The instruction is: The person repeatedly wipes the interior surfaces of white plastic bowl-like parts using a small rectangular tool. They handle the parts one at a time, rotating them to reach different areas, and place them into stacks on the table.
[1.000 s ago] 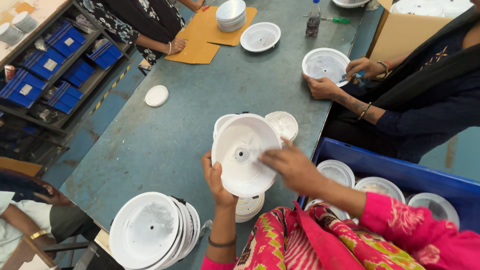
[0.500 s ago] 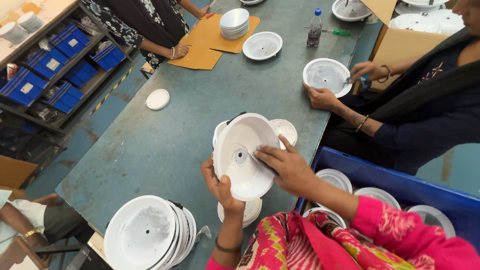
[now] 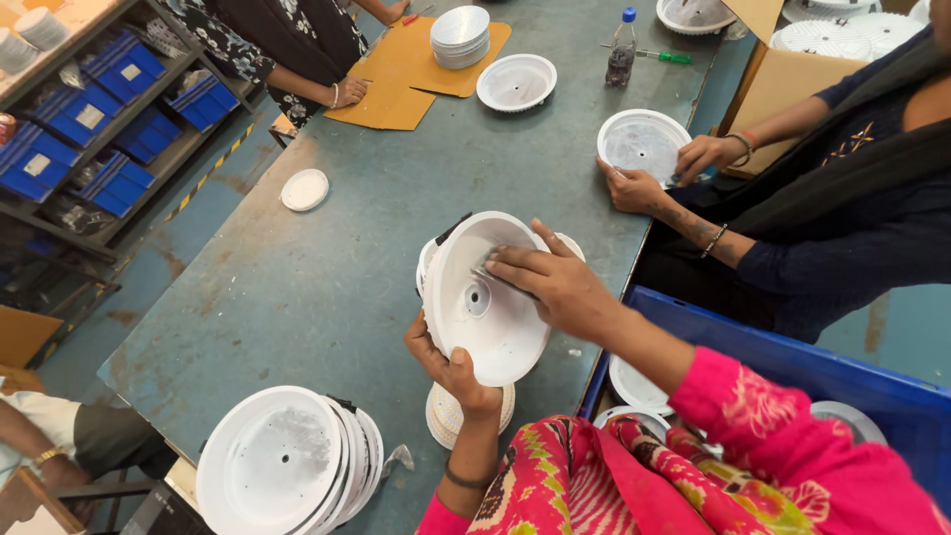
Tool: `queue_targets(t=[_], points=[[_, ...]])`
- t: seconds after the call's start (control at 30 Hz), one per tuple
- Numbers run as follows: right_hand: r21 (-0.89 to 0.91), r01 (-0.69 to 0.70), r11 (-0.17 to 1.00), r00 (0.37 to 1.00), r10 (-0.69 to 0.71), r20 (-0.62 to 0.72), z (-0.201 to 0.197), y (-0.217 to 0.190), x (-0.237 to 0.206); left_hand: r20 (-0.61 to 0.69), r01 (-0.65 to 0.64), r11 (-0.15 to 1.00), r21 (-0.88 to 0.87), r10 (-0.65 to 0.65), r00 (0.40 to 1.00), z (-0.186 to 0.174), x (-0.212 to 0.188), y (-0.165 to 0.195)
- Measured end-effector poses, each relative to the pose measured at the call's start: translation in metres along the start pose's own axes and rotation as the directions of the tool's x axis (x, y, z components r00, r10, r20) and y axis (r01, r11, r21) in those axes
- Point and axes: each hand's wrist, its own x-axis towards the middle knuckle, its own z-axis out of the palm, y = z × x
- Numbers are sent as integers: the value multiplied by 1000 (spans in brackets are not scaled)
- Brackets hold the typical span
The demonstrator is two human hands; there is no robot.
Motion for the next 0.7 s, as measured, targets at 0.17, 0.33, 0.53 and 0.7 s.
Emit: queue_targets(t=[0.17,0.33,0.53,0.7], points=[[-1,11,1000,1000,-11,-20,7,-2,-15,-36,-12,1000,-24,12,999,1,1,-1],[184,-299,936,954,294,51,10,-54,-33,-58,-40,999,-17,39,998,-3,-7,-13],[384,-703,599,711,602,364,-7,-68,-14,-79,-61,997,56,65,995,-1,-15,-20],[313,-425,850,886,461,-48,1,-38,36,-84,-41,997,69,47,995,3,-17,-22]])
